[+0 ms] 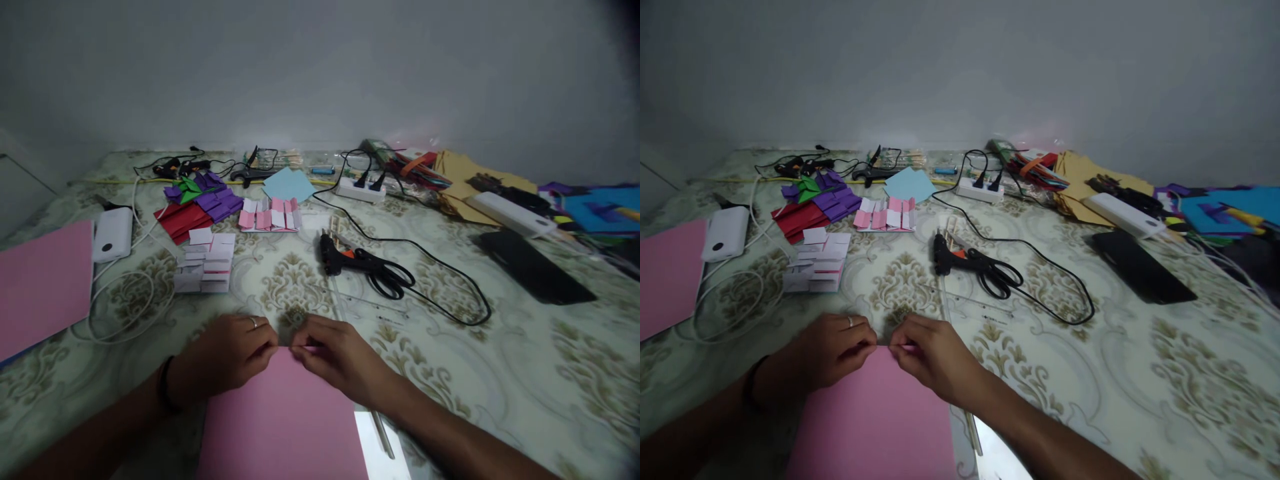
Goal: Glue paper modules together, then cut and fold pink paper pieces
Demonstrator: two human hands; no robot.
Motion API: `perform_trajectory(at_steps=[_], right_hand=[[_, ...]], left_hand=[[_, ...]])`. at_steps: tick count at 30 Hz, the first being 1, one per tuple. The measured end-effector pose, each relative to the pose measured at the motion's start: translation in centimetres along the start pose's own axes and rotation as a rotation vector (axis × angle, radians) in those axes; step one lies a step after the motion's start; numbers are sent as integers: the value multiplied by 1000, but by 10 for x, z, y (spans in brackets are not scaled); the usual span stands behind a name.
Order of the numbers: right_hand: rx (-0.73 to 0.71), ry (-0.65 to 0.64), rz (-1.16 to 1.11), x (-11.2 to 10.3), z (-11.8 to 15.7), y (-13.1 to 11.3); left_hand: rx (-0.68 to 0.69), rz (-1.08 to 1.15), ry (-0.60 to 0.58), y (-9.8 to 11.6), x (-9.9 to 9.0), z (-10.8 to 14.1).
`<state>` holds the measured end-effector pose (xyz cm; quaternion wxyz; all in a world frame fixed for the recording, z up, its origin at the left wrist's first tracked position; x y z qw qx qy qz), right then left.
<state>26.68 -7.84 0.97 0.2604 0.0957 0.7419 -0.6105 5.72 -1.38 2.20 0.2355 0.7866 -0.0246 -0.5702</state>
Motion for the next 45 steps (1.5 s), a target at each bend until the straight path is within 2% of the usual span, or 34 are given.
perform_trajectory(at_steps=[7,18,26,33,37,45], right_hand=[[43,5,16,-12,-3,3],[114,43,75,-32,-7,0],[127,95,43,-41,-7,4],[183,54,38,-39,-8,4],[205,36,36,-38,-8,3],[244,67,-40,-39,-8,1]], left_hand=[[-43,69,12,-10,-11,3],[-243,189,-40,-35,-31,2],[-355,268,3,-51,-50,5],[-361,258,-25,-52,-49,6],[-423,247,-29,-53,-47,7],[-447,216,123,-51,-49,5]])
Point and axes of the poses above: each hand's wrist, its own z-axis away from the middle knuckle, its own x-axis out of the palm, y = z × x, the point moved 2 cm from there along -z, towards the middle knuckle, and after that the axes turned 5 degrees about x, right-handed, at the moved point
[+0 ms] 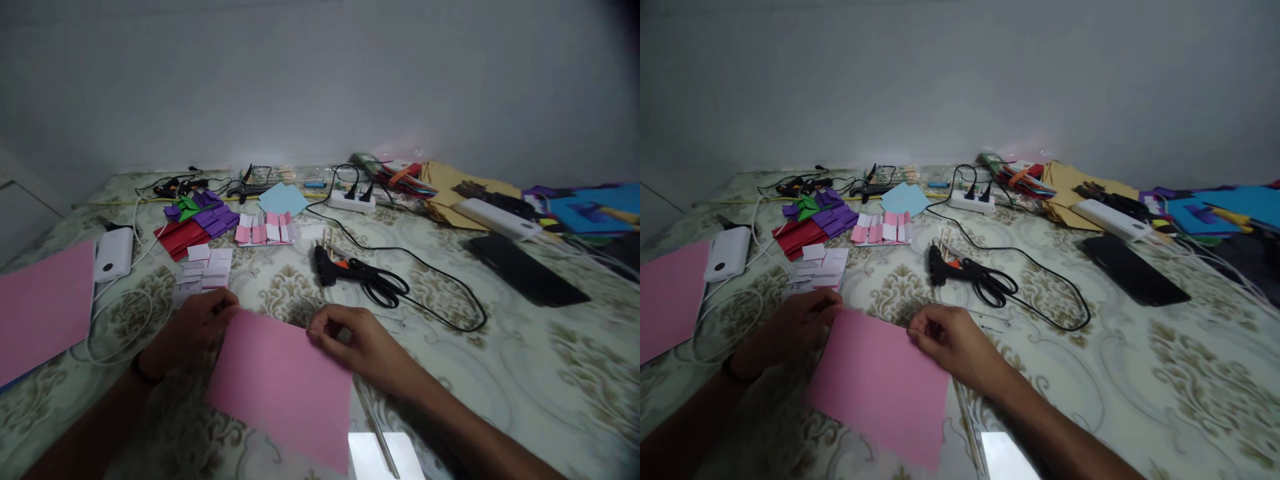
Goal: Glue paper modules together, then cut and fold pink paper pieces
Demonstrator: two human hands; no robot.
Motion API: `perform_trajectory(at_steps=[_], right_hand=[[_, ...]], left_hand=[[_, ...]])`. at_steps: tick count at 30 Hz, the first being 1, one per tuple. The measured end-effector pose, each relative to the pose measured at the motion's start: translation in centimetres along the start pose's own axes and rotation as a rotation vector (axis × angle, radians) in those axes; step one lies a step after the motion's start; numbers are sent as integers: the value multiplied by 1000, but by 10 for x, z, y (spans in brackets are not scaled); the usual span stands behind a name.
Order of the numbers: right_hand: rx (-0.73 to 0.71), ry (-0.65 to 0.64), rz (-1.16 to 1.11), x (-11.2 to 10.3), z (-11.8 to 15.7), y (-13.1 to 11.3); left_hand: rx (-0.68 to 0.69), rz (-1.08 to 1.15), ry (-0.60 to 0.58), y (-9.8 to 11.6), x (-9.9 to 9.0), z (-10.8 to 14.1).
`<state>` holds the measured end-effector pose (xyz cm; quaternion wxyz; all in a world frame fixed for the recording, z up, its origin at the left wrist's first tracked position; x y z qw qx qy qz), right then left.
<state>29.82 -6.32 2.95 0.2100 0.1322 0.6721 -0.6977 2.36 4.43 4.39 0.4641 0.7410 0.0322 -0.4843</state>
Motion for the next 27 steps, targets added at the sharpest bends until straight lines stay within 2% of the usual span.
perform_trajectory(at_steps=[5,9,14,20,27], right_hand=[[11,11,-33,-2,0,0],[25,-34,-37,2,1,2],[16,-86,-53,10,2,2],[-63,-113,-47,17,4,5],[-113,-137,-14,21,4,8]], left_hand=[[-31,-3,44,-2,-3,0],[-19,5,-22,-1,-1,1],[60,-16,-147,7,9,4],[235,5,-234,13,22,8],[308,38,-178,18,34,10]])
Point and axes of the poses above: each hand's wrist, its own z-axis away from the middle knuckle, its own x-axis out of the palm, y = z × x, the point moved 2 cm from there along -z, towards the middle knuckle, and after that the axes turned 5 degrees about x, right-handed, at the moved point
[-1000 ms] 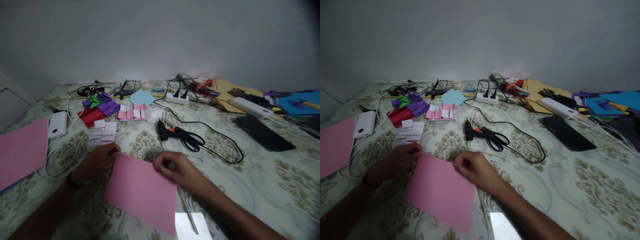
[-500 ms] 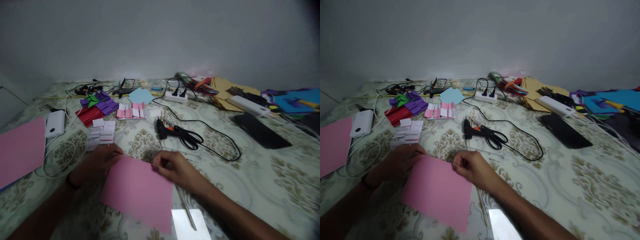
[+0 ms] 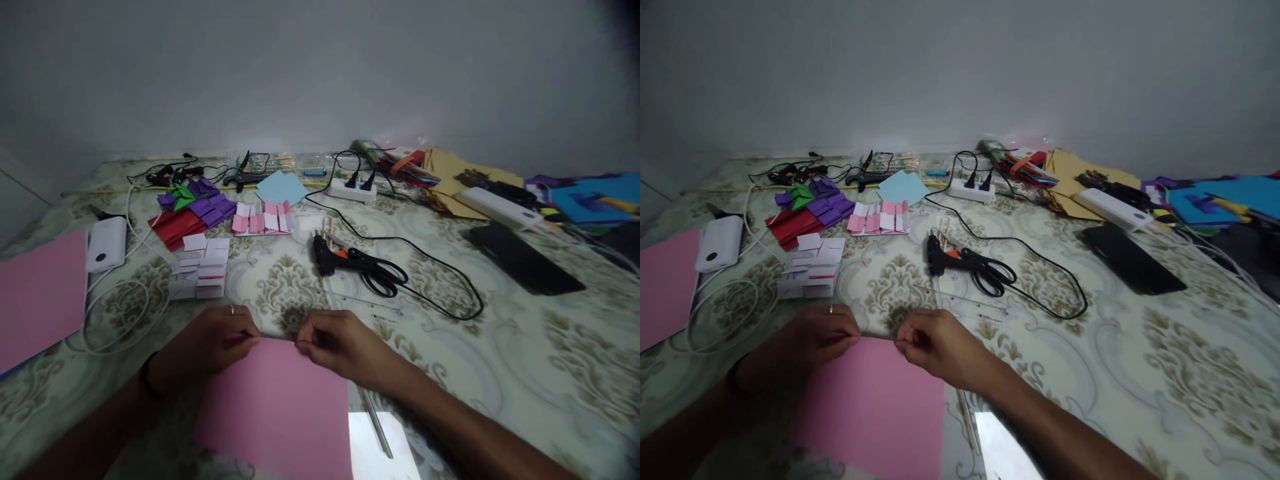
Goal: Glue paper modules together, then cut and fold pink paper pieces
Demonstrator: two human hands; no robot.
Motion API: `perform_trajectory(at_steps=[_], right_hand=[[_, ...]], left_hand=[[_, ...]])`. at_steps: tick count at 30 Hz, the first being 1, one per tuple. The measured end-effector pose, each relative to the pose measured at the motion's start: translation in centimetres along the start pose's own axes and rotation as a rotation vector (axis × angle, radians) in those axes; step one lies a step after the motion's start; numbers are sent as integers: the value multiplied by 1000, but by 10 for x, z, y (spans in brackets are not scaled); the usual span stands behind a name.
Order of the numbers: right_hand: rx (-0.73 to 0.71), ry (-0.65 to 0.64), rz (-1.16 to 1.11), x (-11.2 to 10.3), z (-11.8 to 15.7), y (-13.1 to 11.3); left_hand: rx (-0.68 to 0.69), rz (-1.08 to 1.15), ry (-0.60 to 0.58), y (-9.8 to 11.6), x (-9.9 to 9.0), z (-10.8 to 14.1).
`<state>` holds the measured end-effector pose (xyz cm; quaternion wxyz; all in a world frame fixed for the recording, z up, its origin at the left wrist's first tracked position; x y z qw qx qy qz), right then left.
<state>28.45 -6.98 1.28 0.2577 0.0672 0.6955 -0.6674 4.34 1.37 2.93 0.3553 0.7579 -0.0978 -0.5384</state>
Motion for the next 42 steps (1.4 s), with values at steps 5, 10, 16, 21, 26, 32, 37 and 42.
perform_trajectory(at_steps=[5,10,16,21,26,32,37,42], right_hand=[[-17,-10,12,0,1,-2],[-4,-2,12,1,0,0],[9,-7,-11,-2,-1,-1],[66,-13,-22,-9,-1,-3],[91,8,-45,-19,-1,-6],[125,18,-75,-32,-1,-5],[114,46,-67,-47,0,-5],[76,149,-23,-67,3,-5]], left_hand=[[-1,75,51,7,2,0],[0,70,69,7,0,0],[-12,33,60,8,-3,-2],[-29,85,92,9,-7,0],[-154,109,105,9,-21,3],[-192,164,159,5,-38,6],[-229,209,185,5,-42,7],[-265,209,172,2,-41,7]])
Point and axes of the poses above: each hand's wrist, its own z-axis away from the middle knuckle, its own x-axis out of the palm, y = z × x, the point moved 2 cm from there along -z, towards the middle knuckle, and after that the axes turned 5 degrees about x, right-handed, at the moved point
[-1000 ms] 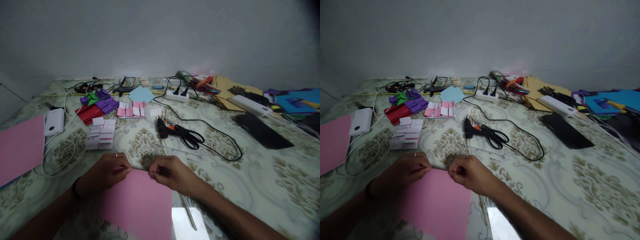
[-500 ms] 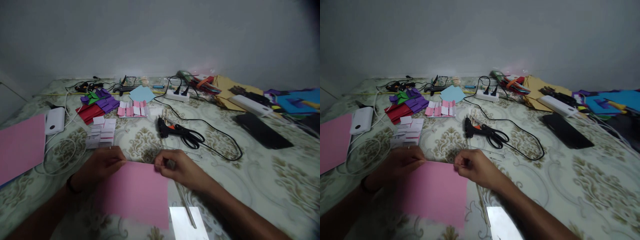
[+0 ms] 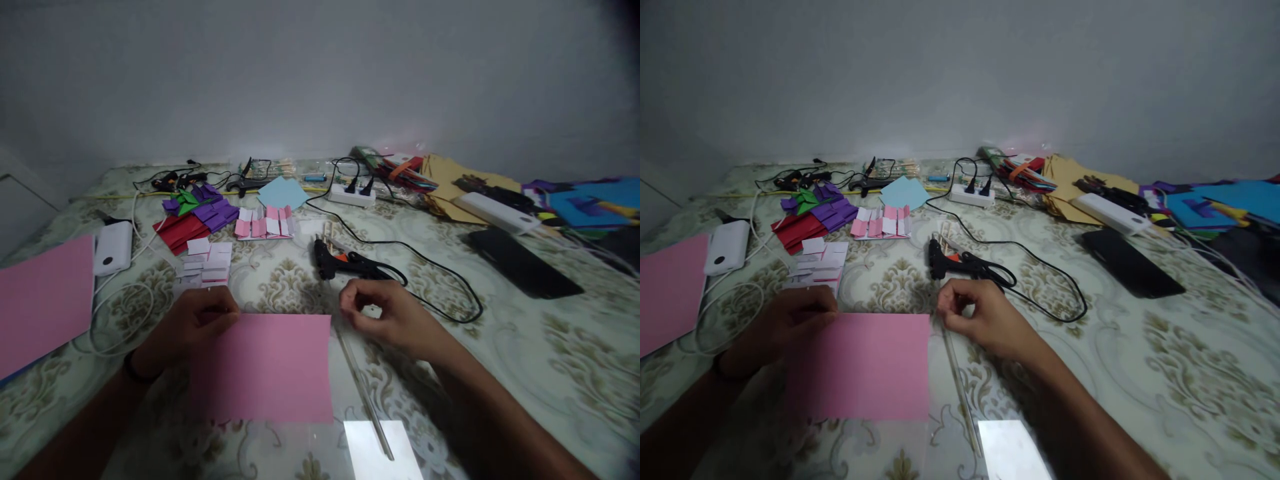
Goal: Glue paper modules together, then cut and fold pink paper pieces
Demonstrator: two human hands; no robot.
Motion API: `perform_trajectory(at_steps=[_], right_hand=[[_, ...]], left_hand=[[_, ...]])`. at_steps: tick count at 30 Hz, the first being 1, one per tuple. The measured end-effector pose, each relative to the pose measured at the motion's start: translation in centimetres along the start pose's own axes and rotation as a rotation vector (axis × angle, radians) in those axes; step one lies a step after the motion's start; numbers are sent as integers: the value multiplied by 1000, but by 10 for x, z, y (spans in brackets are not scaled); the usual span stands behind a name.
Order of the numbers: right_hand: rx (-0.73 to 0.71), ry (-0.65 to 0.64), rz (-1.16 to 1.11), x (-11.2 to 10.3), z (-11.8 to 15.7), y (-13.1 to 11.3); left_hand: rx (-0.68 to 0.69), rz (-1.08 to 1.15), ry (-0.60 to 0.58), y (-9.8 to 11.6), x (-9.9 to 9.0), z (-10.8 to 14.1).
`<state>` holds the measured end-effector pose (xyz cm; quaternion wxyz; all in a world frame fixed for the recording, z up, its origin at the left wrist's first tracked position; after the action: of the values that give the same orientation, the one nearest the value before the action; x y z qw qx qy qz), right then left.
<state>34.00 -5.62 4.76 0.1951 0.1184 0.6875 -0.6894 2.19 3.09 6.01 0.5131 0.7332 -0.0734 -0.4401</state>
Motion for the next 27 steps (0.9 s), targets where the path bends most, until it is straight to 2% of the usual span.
perform_trajectory(at_steps=[4,8,13,17,27], right_hand=[[-97,118,30,4,1,-3],[-161,16,66,31,4,-5],[-232,-67,79,60,9,-3],[-345,-118,107,70,14,-5],[-478,-196,261,87,20,-11]], left_hand=[[31,-52,-83,-2,8,-1],[85,-68,-131,-4,23,-2],[163,-76,-135,-2,43,2],[232,-154,-143,9,54,8],[354,-347,-219,19,66,15]])
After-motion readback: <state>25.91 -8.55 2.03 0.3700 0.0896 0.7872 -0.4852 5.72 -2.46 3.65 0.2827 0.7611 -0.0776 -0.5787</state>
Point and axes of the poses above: each hand's wrist, its own z-axis away from the middle knuckle, its own x-axis out of the palm, y = z × x, the point moved 2 cm from there along -z, towards the middle knuckle, and after that the axes turned 5 degrees about x, right-handed, at the moved point
